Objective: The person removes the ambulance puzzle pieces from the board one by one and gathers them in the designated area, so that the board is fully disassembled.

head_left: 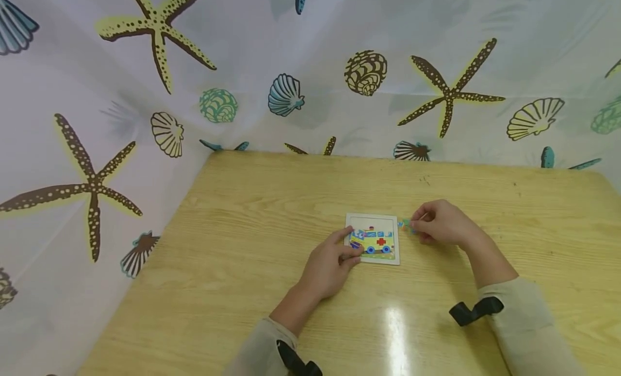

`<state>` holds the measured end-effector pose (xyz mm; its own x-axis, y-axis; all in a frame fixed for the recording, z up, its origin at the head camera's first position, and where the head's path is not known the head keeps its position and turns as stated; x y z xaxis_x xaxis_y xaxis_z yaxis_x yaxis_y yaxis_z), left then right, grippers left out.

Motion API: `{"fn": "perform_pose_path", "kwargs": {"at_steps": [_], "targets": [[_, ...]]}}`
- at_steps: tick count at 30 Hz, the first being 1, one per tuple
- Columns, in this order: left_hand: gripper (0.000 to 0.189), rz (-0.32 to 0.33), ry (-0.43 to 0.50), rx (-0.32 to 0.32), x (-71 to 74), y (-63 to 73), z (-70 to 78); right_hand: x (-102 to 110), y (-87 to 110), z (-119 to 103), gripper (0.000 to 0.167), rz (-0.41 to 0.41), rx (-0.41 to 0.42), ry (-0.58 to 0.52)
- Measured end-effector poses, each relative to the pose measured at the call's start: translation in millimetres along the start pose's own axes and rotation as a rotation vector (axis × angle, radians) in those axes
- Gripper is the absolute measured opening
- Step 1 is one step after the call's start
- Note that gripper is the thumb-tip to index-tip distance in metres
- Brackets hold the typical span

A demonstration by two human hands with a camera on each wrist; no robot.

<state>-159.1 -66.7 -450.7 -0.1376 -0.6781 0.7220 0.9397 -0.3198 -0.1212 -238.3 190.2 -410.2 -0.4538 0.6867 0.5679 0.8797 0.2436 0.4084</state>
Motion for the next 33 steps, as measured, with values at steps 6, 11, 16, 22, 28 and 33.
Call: {"fn": "perform_pose_path", "kwargs": {"at_steps": [6,11,16,22,28,33], "targets": [[0.020,0.003,0.015,0.013,0.8,-0.4,-1.2,-10.2,-3.2,-12.7,0.023,-0.009,0.030,-0.008],[0.020,-0.007,0.035,0.021,-1.8,-0.6,-2.4,-23.5,-7.7,-20.4,0.022,-0.018,0.052,0.033],[0.021,-0.008,0.023,0.015,-2.0,-1.3,-3.5,-34.6,-9.9,-31.1,0.021,-0.041,0.084,0.060],[0.021,-0.010,0.010,0.007,-0.4,-2.0,-4.2,-48.3,-15.7,-41.7,0.021,-0.079,0.136,0.105],[0.020,-0.016,0.015,0.011,1.2,-0.9,-3.2,-59.1,-21.0,-49.5,0.026,-0.081,0.174,0.150],[0.020,-0.014,0.016,-0.004,3.9,-1.9,-1.8,-63.4,-19.4,-53.4,0.028,-0.057,0.223,0.191]]}}
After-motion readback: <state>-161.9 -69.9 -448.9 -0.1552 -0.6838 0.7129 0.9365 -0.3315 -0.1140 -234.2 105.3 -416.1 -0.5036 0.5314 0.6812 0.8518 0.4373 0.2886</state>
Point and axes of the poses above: each hand's wrist, its own y-axis away from the middle knuckle, its own x-axis out of the back of the hand, z = x × y, the point moved 2 cm from there along -y, towards the middle knuckle, and after that the axes turned 6 degrees about -x, right-handed, at the moved point
